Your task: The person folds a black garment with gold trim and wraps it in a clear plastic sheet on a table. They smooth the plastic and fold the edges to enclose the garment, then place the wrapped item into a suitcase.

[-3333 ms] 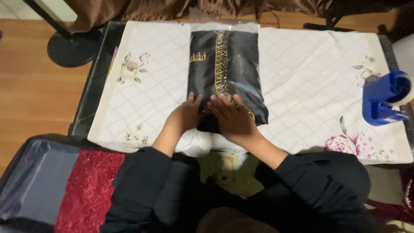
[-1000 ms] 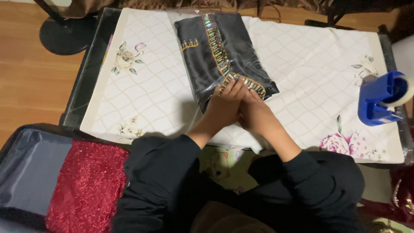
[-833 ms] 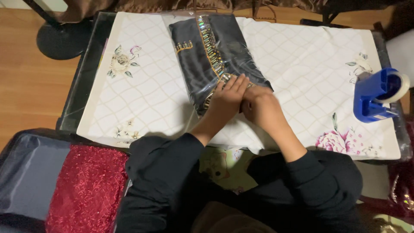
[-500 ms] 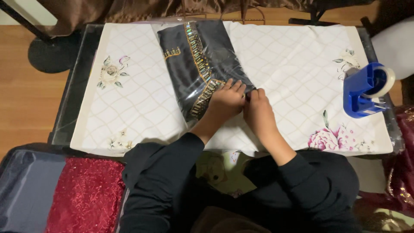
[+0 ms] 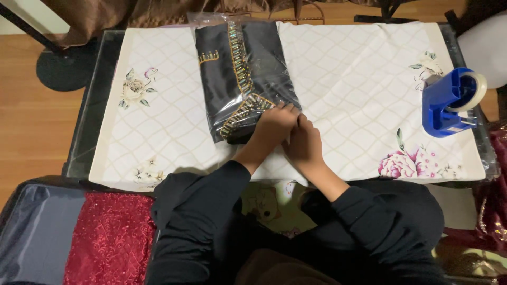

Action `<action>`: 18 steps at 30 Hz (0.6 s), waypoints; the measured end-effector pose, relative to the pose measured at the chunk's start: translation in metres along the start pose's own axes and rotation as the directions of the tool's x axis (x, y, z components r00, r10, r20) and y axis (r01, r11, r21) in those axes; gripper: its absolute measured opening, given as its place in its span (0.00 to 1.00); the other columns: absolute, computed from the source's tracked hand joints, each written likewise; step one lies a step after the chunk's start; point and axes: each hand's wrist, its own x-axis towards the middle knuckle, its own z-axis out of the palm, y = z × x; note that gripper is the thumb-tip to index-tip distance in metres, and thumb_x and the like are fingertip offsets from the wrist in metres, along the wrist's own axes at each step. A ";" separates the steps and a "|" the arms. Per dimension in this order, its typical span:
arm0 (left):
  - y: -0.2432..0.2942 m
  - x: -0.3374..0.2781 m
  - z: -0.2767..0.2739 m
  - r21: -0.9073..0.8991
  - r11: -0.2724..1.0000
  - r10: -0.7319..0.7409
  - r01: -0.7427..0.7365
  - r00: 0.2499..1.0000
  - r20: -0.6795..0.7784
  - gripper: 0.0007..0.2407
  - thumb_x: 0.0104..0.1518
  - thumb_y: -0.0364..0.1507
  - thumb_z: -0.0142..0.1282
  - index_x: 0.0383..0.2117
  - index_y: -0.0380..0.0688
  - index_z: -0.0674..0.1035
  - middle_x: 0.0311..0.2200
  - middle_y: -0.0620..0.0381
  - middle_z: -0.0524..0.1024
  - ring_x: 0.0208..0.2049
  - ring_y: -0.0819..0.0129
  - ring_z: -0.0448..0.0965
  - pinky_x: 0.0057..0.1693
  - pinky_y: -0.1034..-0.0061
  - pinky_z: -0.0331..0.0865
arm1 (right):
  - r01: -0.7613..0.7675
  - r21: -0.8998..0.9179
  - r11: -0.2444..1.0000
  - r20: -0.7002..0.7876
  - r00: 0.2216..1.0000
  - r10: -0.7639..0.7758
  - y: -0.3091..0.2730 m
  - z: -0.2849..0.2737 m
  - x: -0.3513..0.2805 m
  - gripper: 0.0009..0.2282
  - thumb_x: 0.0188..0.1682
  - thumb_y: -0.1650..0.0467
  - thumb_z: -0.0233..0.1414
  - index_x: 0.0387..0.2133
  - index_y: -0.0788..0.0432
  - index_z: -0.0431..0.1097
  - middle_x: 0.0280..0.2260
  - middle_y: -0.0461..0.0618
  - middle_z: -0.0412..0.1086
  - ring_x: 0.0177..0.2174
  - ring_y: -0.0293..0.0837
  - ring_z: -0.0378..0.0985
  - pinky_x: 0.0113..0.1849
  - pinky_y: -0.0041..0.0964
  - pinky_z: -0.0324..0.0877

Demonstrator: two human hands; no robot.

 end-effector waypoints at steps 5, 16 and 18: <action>-0.003 0.011 -0.021 -0.216 0.976 -0.001 -0.001 1.000 -0.011 0.05 0.49 0.31 0.59 0.30 0.53 0.84 0.33 0.60 0.86 0.41 0.59 0.86 0.59 0.48 0.68 | 0.003 -0.220 0.976 0.126 0.992 0.026 -0.017 -0.023 -0.007 0.21 0.46 0.52 0.51 0.43 0.52 0.75 0.44 0.45 0.70 0.43 0.47 0.69 0.41 0.42 0.62; -0.025 0.000 0.021 -0.167 0.986 0.024 -0.015 0.998 0.052 0.12 0.59 0.38 0.51 0.38 0.48 0.85 0.45 0.54 0.83 0.51 0.56 0.81 0.59 0.57 0.69 | 0.028 -0.285 0.958 0.104 0.995 0.002 -0.039 -0.031 -0.012 0.20 0.55 0.55 0.41 0.53 0.53 0.65 0.57 0.50 0.61 0.47 0.49 0.63 0.41 0.44 0.60; -0.022 0.000 0.024 -0.189 0.982 0.014 -0.007 0.999 0.034 0.14 0.58 0.40 0.49 0.36 0.47 0.85 0.44 0.54 0.83 0.50 0.57 0.82 0.59 0.57 0.69 | 0.067 -0.300 0.952 0.129 0.991 -0.029 -0.042 -0.031 -0.014 0.16 0.55 0.60 0.41 0.50 0.53 0.68 0.53 0.50 0.64 0.47 0.49 0.61 0.41 0.43 0.58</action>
